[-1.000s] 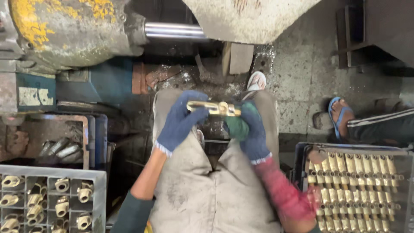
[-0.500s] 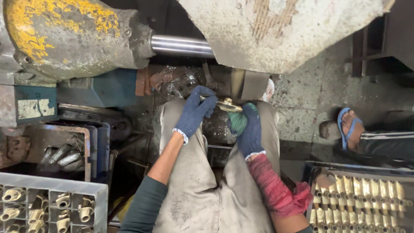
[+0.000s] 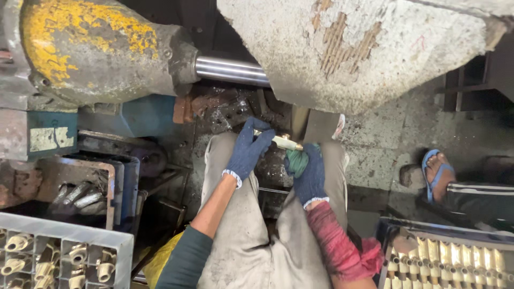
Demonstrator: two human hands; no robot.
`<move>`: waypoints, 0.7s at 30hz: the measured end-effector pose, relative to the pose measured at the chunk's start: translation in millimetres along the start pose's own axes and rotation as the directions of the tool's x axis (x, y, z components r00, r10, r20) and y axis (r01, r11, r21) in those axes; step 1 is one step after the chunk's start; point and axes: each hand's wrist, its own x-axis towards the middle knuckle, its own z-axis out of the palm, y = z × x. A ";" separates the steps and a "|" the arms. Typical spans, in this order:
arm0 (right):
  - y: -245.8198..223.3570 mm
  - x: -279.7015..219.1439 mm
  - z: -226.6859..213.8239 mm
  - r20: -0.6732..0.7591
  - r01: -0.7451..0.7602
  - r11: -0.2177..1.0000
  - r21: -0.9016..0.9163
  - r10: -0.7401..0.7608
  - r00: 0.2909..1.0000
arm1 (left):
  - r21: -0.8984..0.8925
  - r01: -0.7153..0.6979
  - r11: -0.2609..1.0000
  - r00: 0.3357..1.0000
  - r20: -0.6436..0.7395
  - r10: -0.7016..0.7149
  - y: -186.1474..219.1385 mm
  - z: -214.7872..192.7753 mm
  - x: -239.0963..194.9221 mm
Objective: The person polishes brass-colored metal components using a handheld green abrasive pad while sitting at a fabrication machine. The person picks up a component, rubs the pad against several surfaces, and places the finished part into a gridded metal tray filled with similar items.
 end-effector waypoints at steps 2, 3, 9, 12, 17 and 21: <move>-0.8 11.6 -0.8 0.059 -0.110 0.924 0.366 0.095 0.994 | 0.038 -0.006 0.999 1.000 -0.023 0.006 0.3 -0.1 -0.4; -5.2 15.5 -1.0 0.105 -0.163 0.833 0.529 0.127 0.986 | 0.056 -0.012 0.998 0.999 -0.035 0.013 1.6 0.3 -1.0; -62.9 -38.0 0.4 0.096 0.107 0.982 -0.153 -0.093 0.991 | 0.263 -0.397 0.879 0.877 -0.174 0.448 21.6 15.9 -96.1; -99.7 -95.2 0.3 0.144 -0.191 0.878 0.439 0.141 0.980 | 0.027 -0.153 0.988 0.982 -0.103 0.155 40.5 13.3 -213.3; -137.7 -152.3 19.6 0.353 -0.007 0.977 0.213 -0.070 0.933 | -0.030 -0.126 0.992 0.990 -0.071 0.123 46.5 10.1 -316.1; -153.3 -168.3 35.6 0.511 0.007 0.978 0.209 -0.115 0.852 | -0.142 -0.076 0.987 0.997 -0.036 0.071 24.0 6.5 -356.4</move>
